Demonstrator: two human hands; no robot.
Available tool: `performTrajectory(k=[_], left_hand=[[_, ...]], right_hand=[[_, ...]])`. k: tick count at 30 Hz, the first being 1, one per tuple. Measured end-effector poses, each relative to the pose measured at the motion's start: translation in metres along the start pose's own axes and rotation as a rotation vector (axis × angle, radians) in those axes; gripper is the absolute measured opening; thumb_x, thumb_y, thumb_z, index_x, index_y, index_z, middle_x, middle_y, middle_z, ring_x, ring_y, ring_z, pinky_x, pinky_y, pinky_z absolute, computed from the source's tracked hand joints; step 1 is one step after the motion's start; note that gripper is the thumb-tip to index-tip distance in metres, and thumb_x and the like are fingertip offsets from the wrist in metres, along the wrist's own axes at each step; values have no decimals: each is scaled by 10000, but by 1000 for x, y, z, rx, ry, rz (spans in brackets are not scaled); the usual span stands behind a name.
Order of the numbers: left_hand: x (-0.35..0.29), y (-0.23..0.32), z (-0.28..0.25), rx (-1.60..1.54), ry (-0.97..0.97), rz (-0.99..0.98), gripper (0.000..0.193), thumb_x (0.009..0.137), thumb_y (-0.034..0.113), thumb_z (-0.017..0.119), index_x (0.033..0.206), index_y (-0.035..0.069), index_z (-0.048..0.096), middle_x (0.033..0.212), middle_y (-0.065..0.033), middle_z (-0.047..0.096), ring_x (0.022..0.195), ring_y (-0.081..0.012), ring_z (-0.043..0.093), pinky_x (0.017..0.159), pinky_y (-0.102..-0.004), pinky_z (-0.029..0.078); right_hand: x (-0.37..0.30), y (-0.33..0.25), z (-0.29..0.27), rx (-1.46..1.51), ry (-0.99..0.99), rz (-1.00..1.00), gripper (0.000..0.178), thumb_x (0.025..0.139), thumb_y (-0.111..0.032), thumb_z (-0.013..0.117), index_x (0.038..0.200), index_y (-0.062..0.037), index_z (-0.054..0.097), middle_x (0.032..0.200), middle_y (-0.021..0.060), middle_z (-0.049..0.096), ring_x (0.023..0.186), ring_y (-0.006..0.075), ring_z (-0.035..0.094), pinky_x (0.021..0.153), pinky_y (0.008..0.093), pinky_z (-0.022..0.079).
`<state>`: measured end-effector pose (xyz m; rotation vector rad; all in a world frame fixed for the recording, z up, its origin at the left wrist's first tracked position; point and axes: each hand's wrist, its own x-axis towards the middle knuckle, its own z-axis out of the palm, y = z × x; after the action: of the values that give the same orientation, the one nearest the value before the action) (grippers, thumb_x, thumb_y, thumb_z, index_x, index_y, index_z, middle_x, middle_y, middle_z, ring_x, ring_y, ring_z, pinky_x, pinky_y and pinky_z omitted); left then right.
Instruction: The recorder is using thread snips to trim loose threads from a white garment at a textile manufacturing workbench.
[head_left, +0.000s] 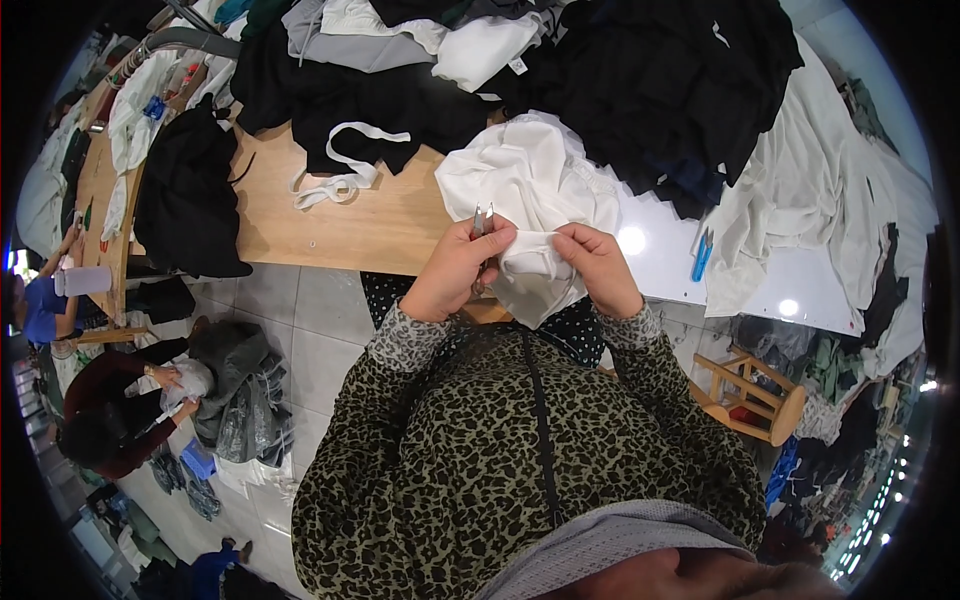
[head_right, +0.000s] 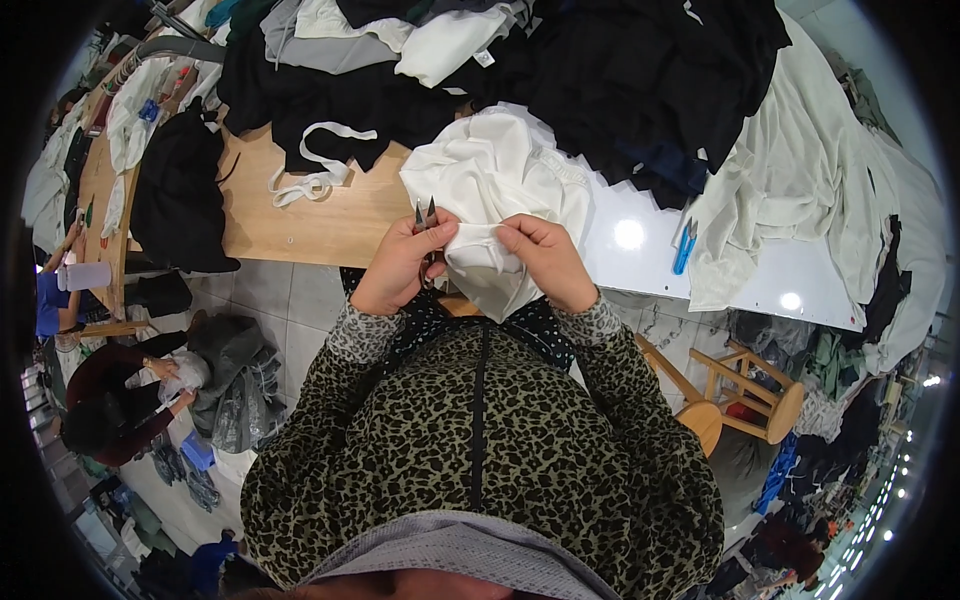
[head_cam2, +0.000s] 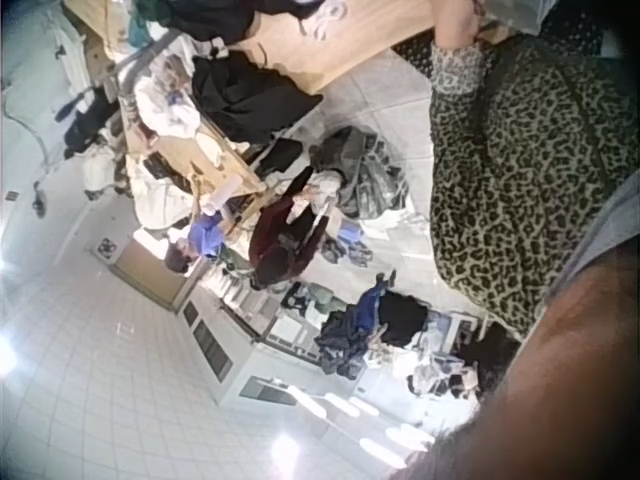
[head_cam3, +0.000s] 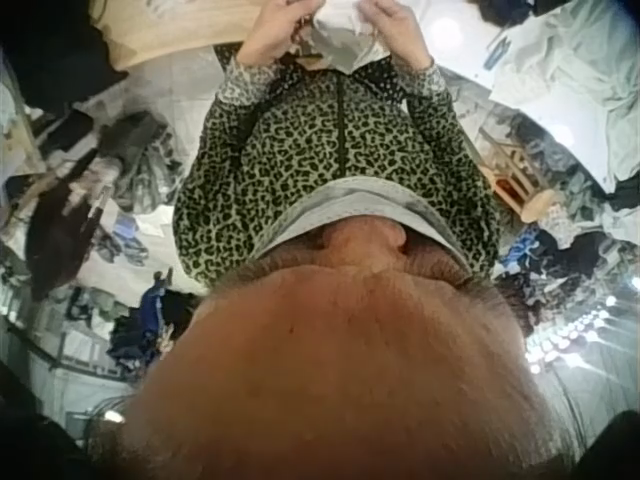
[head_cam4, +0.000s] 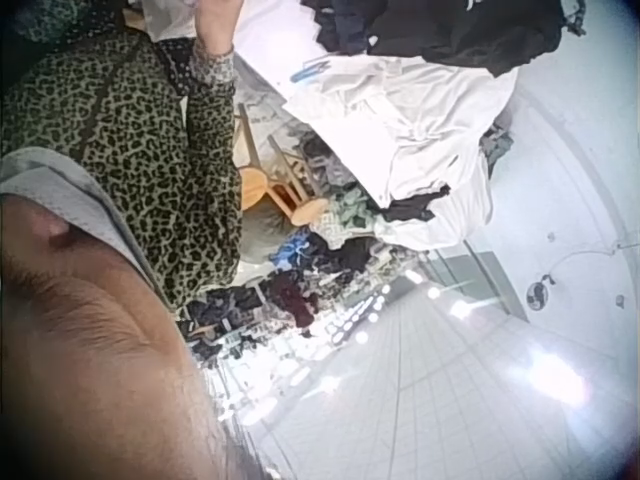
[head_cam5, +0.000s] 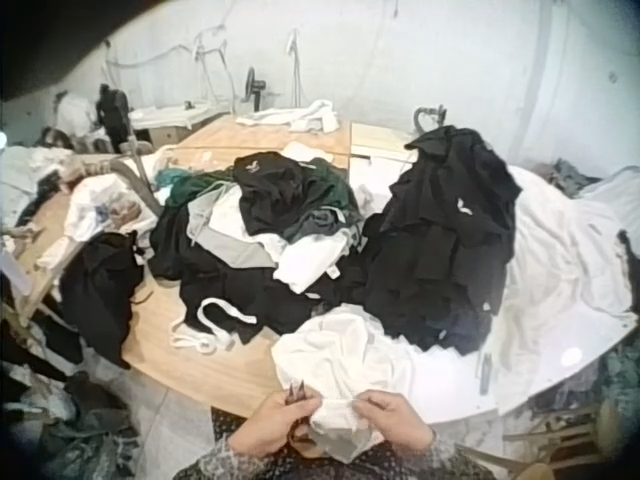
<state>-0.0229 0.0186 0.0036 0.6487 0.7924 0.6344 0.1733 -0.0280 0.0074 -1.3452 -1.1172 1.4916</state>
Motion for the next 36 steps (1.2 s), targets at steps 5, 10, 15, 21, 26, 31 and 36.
performTrajectory(k=[5, 10, 15, 21, 26, 31, 36], left_hand=[[0, -1, -2, 104, 3, 32, 122, 883, 197, 570, 861, 78, 562, 729, 60, 497, 558, -6, 384, 445, -151, 298], [-3, 3, 1, 239, 39, 51, 133, 883, 205, 572, 886, 73, 564, 733, 66, 489, 568, -6, 378, 466, -152, 307], [-1, 6, -4, 255, 37, 73, 139, 882, 204, 574, 893, 65, 573, 729, 69, 493, 588, -5, 378, 489, -158, 315], [6, 13, 0, 441, -99, 146, 122, 878, 161, 579, 878, 38, 580, 749, 70, 506, 600, 3, 382, 498, -150, 310], [11, 12, -6, 507, -148, 199, 128, 877, 131, 576, 888, 5, 591, 790, 47, 538, 725, -34, 441, 657, -182, 372], [10, 13, -4, 496, -144, 197, 114, 871, 115, 579, 887, 3, 590, 788, 47, 537, 723, -30, 444, 647, -178, 372], [2, 21, 7, 691, -174, 200, 130, 809, 113, 650, 876, 14, 597, 771, 41, 545, 695, -19, 444, 588, -183, 372]], right_hand=[[0, 4, -4, 410, 3, 111, 188, 902, -164, 548, 920, 12, 611, 821, -14, 595, 748, 47, 506, 705, 191, 421], [-2, 7, -6, 473, 55, 65, 173, 907, -156, 540, 909, 4, 605, 829, -13, 587, 758, 46, 504, 701, 193, 420], [-4, 9, -8, 513, 16, 46, 169, 911, -156, 534, 901, 1, 596, 831, -23, 577, 775, 41, 500, 722, 187, 413], [-6, 3, -12, 334, -111, 118, 177, 917, -162, 526, 934, 0, 596, 835, -43, 568, 781, 28, 486, 729, 178, 404], [-5, 5, -10, 270, -122, 97, 179, 914, -172, 533, 950, -10, 600, 843, -49, 568, 784, 28, 480, 727, 172, 398], [-6, -5, -6, 117, -157, 81, 165, 881, -152, 578, 947, -3, 599, 826, -39, 569, 770, 25, 473, 691, 181, 403], [-7, -9, 3, -279, -45, -116, 118, 767, -59, 664, 866, -12, 619, 779, 10, 561, 728, 77, 496, 634, 211, 407]])
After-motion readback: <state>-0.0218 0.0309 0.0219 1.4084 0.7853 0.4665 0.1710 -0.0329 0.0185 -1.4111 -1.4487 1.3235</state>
